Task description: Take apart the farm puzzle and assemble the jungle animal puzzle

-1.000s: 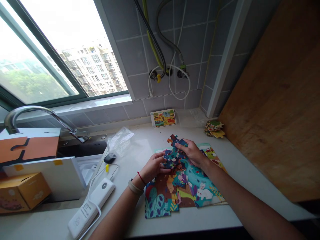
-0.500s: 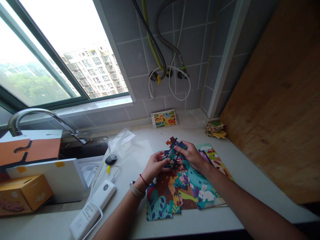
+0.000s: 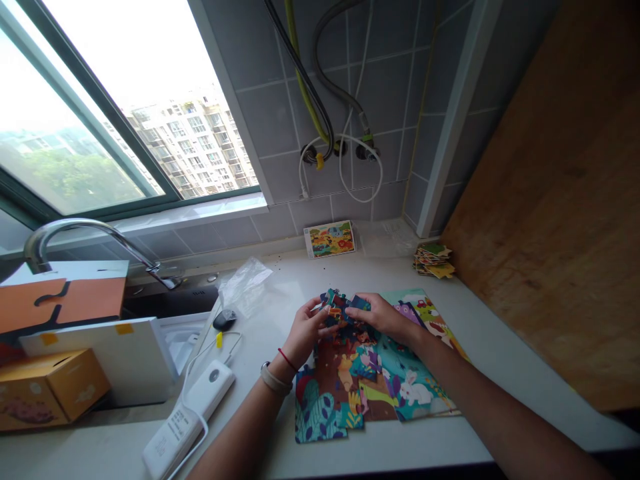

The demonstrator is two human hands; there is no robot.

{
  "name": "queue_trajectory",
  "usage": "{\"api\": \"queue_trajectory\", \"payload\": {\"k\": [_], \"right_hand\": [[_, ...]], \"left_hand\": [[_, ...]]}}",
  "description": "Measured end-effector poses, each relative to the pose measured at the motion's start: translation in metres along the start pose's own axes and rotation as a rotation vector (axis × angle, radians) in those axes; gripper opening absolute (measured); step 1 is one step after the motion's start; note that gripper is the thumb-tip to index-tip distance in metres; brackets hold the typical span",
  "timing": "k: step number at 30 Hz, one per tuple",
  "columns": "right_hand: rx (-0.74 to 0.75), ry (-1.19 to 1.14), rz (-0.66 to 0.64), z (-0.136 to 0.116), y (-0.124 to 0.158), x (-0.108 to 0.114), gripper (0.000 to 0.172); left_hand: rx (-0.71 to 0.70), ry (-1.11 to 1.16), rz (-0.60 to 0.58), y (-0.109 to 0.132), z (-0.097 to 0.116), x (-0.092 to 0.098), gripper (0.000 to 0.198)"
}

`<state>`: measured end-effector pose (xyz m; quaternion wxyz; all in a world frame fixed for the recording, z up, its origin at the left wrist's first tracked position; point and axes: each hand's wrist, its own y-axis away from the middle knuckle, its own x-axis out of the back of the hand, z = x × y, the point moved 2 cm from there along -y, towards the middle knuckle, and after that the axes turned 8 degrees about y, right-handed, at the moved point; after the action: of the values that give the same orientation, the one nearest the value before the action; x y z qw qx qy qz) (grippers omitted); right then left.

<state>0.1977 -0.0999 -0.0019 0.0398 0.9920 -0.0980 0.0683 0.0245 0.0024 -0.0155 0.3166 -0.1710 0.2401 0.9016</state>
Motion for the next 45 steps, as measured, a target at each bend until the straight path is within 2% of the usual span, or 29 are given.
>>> {"api": "queue_trajectory", "payload": {"k": [6, 13, 18, 22, 26, 30, 32, 36, 39, 43, 45], "right_hand": [[0.044, 0.140, 0.009, 0.002, -0.003, 0.002, 0.049], [0.069, 0.215, 0.035, 0.008, -0.006, 0.004, 0.041], [0.113, 0.292, 0.034, 0.007, -0.006, 0.002, 0.031], [0.170, 0.377, 0.099, 0.003, -0.003, -0.004, 0.023], [0.178, 0.355, 0.091, 0.004, -0.003, -0.009, 0.025], [0.179, 0.235, 0.244, 0.005, -0.005, -0.003, 0.042], [0.190, 0.220, 0.297, 0.003, -0.005, -0.001, 0.041], [0.237, 0.216, 0.302, -0.001, -0.002, -0.009, 0.036], [0.327, 0.290, 0.324, -0.005, 0.003, -0.021, 0.030], [0.460, 0.504, 0.397, -0.008, 0.008, -0.032, 0.019], [0.483, 0.583, 0.417, -0.009, 0.009, -0.033, 0.021]], "left_hand": [[0.006, 0.071, -0.025, 0.000, -0.001, -0.001, 0.056], [0.014, 0.121, -0.090, 0.003, 0.002, -0.003, 0.049], [0.024, -0.003, -0.144, 0.004, -0.004, -0.005, 0.046], [-0.051, -0.118, -0.167, 0.006, -0.007, -0.006, 0.052], [-0.098, -0.184, -0.182, 0.008, -0.007, -0.009, 0.057], [-0.095, -0.134, -0.126, 0.008, -0.006, -0.009, 0.063], [-0.096, -0.112, -0.108, 0.008, -0.007, -0.009, 0.064], [-0.052, -0.076, -0.087, 0.012, -0.012, -0.014, 0.061], [0.022, -0.005, -0.073, 0.017, -0.018, -0.021, 0.054], [0.062, 0.139, -0.089, 0.019, -0.022, -0.027, 0.053], [0.070, 0.172, -0.117, 0.020, -0.022, -0.028, 0.051]]}}
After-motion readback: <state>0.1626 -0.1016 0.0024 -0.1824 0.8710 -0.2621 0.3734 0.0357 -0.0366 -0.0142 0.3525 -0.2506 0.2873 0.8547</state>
